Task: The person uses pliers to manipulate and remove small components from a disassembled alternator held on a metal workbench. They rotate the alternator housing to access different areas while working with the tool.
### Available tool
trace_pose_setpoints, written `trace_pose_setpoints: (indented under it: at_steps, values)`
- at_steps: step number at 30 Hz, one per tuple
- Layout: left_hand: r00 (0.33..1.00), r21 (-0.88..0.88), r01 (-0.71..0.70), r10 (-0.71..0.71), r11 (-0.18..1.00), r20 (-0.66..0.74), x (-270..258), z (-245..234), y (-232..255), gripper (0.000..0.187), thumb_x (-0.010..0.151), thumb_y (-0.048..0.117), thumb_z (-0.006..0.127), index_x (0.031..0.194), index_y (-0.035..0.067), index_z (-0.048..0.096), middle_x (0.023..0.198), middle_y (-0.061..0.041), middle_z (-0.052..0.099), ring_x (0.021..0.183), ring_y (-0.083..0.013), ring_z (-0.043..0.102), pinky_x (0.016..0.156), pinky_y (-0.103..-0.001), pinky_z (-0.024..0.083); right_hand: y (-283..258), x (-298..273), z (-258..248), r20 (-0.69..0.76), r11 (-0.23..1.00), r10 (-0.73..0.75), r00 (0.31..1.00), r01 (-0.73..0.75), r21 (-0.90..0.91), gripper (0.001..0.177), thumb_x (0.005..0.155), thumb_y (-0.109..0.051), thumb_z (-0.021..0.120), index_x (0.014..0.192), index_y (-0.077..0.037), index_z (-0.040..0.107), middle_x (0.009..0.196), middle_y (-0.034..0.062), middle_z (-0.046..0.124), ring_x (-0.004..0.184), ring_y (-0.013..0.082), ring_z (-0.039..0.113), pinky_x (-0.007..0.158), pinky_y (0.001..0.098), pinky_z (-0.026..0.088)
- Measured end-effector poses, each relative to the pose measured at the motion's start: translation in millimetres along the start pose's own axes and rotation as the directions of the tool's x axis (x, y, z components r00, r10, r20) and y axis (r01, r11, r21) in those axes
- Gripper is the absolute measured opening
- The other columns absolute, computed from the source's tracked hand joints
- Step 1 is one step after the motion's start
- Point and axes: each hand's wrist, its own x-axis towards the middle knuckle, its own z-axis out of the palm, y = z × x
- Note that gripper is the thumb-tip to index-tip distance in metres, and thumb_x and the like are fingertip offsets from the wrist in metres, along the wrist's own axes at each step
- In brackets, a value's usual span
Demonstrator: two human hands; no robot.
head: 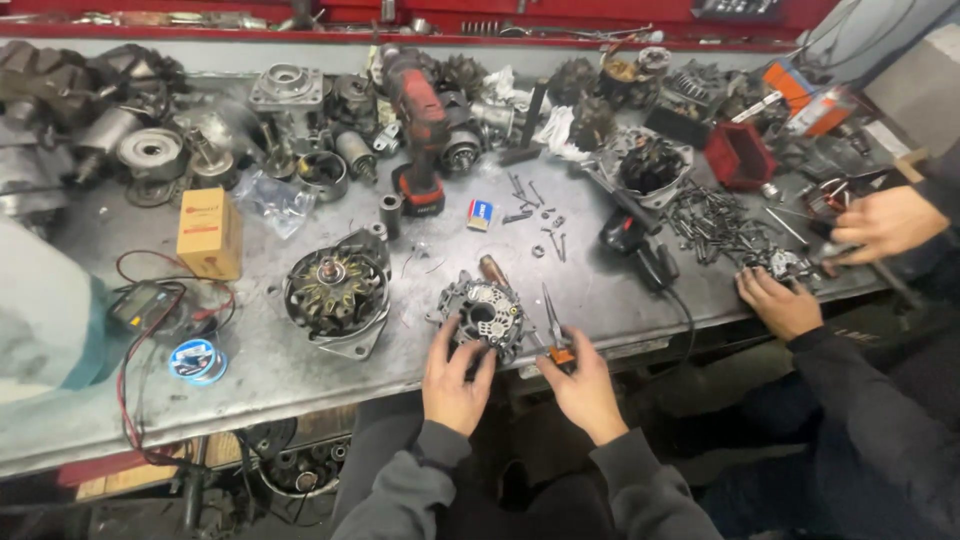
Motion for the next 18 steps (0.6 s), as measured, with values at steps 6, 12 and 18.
trace_pose_setpoints:
  at_steps: [6, 12, 18]
  values:
    - [0.999, 0.195, -0.023, 0.032, 0.981, -0.041, -2.2, 2.1, 7.8, 0.015, 0.080, 0.019, 0.081, 0.092, 0.009, 0.078, 0.126, -0.013, 0.068, 0.114, -0.0361, 0.065, 0.110, -0.055, 0.040, 64.4, 4.1, 13.8, 0.143, 0.938, 0.249, 0.958, -0.276, 0.208, 0.047, 0.089, -0.019, 0.077, 0.127, 0.001, 0.060, 0.105, 0.0167, 0.071, 0.094, 0.0243, 0.065, 0.083, 0.0376, 0.052]
    - [0.995, 0.146, 0.098, -0.094, 0.984, -0.034, 1.2, 3.4, 14.2, 0.020, 0.082, 0.023, 0.078, 0.093, 0.006, 0.079, 0.131, -0.016, 0.066, 0.114, -0.0370, 0.067, 0.095, -0.042, 0.054, 34.8, 12.9, 8.1, 0.156, 0.992, 0.114, 0.981, -0.121, 0.037, 0.050, 0.089, -0.022, 0.072, 0.132, -0.004, 0.056, 0.113, 0.0155, 0.073, 0.108, 0.0275, 0.069, 0.095, 0.0364, 0.050]
    - [0.988, 0.224, 0.155, -0.156, 0.962, -0.010, 4.5, 4.1, 18.1, 0.024, 0.082, 0.025, 0.077, 0.093, 0.004, 0.080, 0.135, -0.019, 0.065, 0.115, -0.0374, 0.066, 0.095, -0.042, 0.053, 43.6, 9.9, 7.3, 0.188, 0.985, 0.146, 0.971, -0.161, 0.064, 0.051, 0.088, -0.022, 0.072, 0.134, -0.005, 0.055, 0.116, 0.0157, 0.072, 0.111, 0.0282, 0.068, 0.098, 0.0366, 0.050]
